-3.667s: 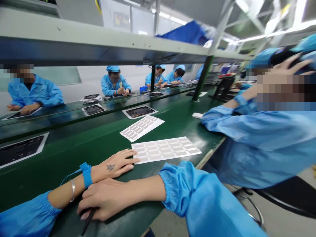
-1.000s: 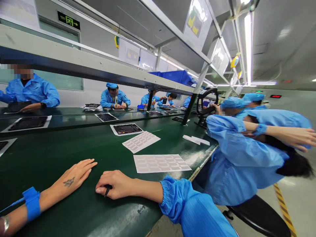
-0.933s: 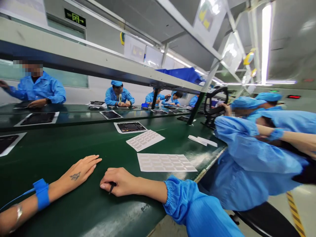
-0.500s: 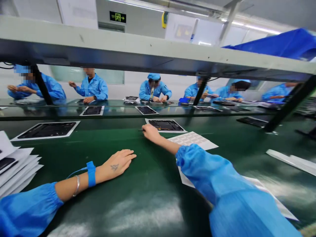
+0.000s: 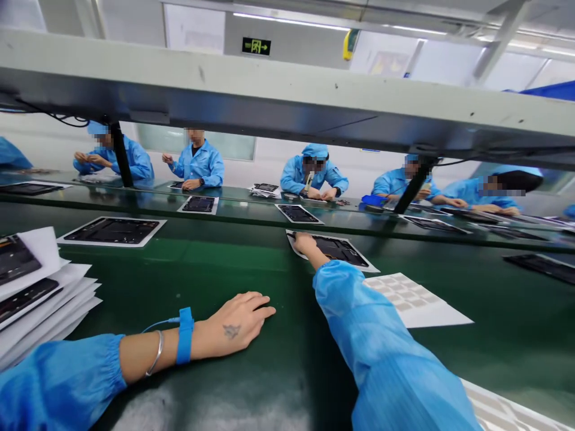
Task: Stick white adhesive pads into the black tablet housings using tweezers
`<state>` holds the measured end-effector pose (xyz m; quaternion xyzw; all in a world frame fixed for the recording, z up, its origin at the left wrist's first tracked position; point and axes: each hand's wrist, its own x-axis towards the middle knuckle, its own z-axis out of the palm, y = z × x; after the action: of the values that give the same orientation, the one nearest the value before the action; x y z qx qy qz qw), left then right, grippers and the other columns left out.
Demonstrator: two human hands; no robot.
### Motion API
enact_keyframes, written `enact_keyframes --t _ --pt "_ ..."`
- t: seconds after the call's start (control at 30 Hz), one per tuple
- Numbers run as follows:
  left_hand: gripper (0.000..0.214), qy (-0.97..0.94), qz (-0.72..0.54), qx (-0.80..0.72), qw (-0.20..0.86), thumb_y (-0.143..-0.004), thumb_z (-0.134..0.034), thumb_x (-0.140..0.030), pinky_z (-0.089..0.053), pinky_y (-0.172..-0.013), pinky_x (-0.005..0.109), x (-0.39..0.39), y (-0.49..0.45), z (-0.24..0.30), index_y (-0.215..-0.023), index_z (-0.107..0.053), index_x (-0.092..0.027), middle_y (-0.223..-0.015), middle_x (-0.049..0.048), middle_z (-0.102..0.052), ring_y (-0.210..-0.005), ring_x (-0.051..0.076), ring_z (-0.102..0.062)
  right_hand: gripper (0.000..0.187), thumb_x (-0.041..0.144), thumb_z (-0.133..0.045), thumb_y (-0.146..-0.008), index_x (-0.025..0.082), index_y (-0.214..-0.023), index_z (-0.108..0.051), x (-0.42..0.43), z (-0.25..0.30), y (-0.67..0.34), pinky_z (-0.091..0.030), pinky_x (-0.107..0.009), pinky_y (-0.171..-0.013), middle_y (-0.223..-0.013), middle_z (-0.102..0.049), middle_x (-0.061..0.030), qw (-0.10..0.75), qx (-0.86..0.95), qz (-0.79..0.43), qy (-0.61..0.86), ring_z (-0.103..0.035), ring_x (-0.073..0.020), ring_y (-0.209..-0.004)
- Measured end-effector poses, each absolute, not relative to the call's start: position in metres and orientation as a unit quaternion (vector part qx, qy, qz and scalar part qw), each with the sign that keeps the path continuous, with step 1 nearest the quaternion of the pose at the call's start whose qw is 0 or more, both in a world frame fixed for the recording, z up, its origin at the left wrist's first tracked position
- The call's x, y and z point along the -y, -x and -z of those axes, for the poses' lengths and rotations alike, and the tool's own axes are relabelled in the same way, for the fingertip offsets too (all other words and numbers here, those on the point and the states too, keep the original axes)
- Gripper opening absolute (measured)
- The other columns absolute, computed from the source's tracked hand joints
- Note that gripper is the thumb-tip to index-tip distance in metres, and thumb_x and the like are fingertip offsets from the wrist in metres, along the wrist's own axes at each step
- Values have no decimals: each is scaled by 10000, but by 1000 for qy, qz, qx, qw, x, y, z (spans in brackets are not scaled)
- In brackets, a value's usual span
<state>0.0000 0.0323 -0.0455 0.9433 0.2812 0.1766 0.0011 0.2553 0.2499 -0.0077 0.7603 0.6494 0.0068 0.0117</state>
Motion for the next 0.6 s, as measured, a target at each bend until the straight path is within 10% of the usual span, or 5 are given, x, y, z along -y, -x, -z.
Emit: enact_keyframes --t 0.33,0.5,0.6 --pt "364 -926 -230 -298 14 -973 -402 -225 -419 -1087 416 -42 4 53 -1302 -555 -223 -1366 66 -564 -1321 228 -457 346 345 -618 -932 175 -1233 -594 -227 -9 -212 -546 -420 -866 -1242 -608 -93 12 -722 25 -692 -629 -237 -1054" --pt "538 -886 -259 -358 -140 -937 -459 -178 -282 -1172 459 -67 20 30 -1459 -352 -105 -1561 152 -309 -1472 297 -213 249 334 -564 -959 152 -1117 -624 -155 -35 -192 -526 -379 -830 -1098 -654 -83 -33 -806 39 -589 -641 -200 -942" --pt "463 -893 -182 -343 -226 -955 -459 -152 -359 -1092 442 -65 23 3 -1405 -394 -65 -1457 194 -435 -1391 314 -363 216 314 -496 -970 147 -992 -632 -88 -50 -192 -463 -295 -766 -913 -675 -72 -53 -850 70 -519 -619 -183 -809"
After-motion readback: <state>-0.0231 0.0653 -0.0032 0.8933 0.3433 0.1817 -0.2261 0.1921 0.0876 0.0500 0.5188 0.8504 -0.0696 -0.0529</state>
